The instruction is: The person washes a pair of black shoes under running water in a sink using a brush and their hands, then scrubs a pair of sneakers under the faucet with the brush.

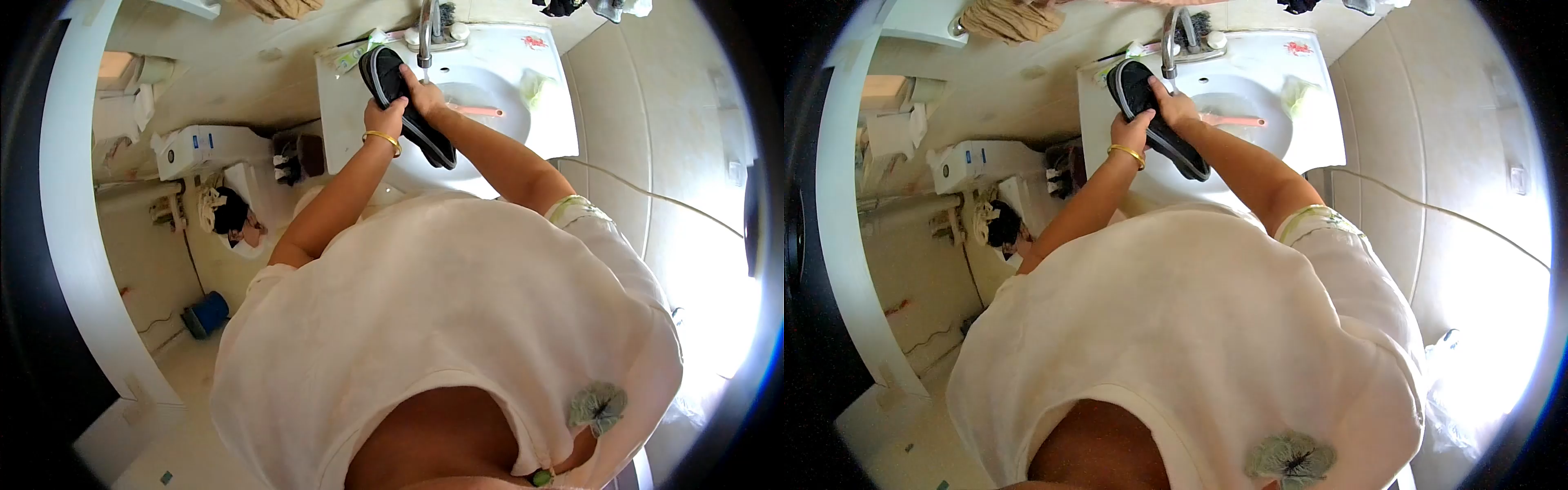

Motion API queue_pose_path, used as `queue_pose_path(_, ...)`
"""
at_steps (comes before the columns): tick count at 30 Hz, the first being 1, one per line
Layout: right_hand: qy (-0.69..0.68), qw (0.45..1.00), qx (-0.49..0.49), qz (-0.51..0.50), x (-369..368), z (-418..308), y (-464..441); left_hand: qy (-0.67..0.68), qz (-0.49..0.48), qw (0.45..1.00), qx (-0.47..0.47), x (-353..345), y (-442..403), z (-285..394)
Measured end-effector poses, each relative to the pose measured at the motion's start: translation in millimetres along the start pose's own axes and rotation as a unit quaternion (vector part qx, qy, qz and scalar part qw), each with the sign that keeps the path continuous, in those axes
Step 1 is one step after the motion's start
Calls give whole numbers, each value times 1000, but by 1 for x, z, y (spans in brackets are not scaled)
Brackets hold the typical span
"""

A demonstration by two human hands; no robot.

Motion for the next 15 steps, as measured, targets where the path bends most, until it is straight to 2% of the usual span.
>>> queue_pose_path(3,77,997,31,-7,-5,7,-18,65,10,998,-8,5,2,-10)
queue_pose_path(6,176,980,67,-68,2,-27,16,192,-40,979,52,3,31,13)
queue_pose_path(7,156,987,26,-30,1,-12,-3,223,-66,971,62,3,34,11)
queue_pose_path(8,188,979,62,-44,-6,4,-31,255,-94,960,67,2,32,11)
queue_pose_path(10,212,972,66,-78,-4,5,-30,291,-133,944,83,-1,32,7)
queue_pose_path(12,196,973,1,-119,4,4,-20,325,-133,930,107,-2,39,-1)
queue_pose_path(13,67,978,-22,-197,3,5,-4,341,-132,923,118,-2,44,0)
queue_pose_path(14,-63,960,-45,-270,6,10,14,371,-129,910,131,-4,51,0)
queue_pose_path(15,-190,919,-70,-337,12,16,26,396,-155,898,117,-4,55,-1)
Point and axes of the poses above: each hand's wrist, its own y-axis away from the middle knuckle, its own x-axis out of the back of the hand, z = x × y, the point moved 5 cm from there along -y, towards the middle knuckle, and after that the axes turned 9 degrees about -z, right-handed, at the moved point
